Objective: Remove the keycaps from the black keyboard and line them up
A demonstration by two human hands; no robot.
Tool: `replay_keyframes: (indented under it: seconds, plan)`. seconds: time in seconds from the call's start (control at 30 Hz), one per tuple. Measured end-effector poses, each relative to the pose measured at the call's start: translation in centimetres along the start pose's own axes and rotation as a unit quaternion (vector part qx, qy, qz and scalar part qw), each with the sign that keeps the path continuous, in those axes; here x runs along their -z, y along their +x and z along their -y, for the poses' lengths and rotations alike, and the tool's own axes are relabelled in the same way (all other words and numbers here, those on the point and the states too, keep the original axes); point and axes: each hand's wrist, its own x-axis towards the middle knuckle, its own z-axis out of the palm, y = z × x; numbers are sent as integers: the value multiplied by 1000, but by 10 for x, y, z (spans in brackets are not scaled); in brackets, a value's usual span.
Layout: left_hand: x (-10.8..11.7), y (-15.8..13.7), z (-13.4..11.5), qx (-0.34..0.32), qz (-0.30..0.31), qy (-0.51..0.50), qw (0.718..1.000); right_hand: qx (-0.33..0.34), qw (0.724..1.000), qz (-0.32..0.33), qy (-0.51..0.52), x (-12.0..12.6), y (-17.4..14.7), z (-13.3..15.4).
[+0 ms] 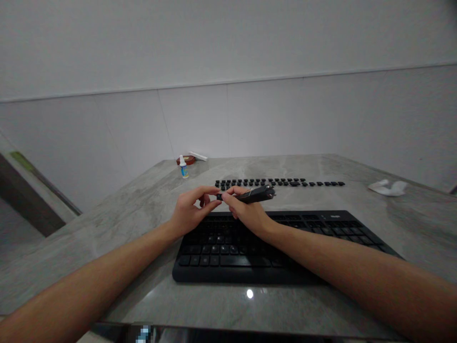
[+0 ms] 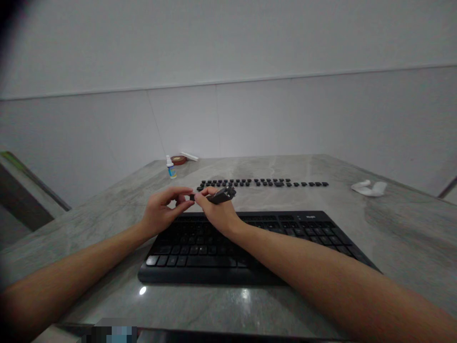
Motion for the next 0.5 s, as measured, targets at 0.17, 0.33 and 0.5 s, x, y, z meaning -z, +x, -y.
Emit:
replay_keyframes:
  seconds: [0.17, 0.33, 0.5]
  plan:
    - [0, -1, 3, -3, 39, 22, 999, 29, 996, -12, -85, 3, 7, -4]
    - [-6, -3, 6, 56, 147, -2, 987, -39, 989, -49, -135, 30, 30, -19]
    - [-10, -4, 7, 66, 228, 40, 971, -114, 955, -12, -272, 67, 51, -39]
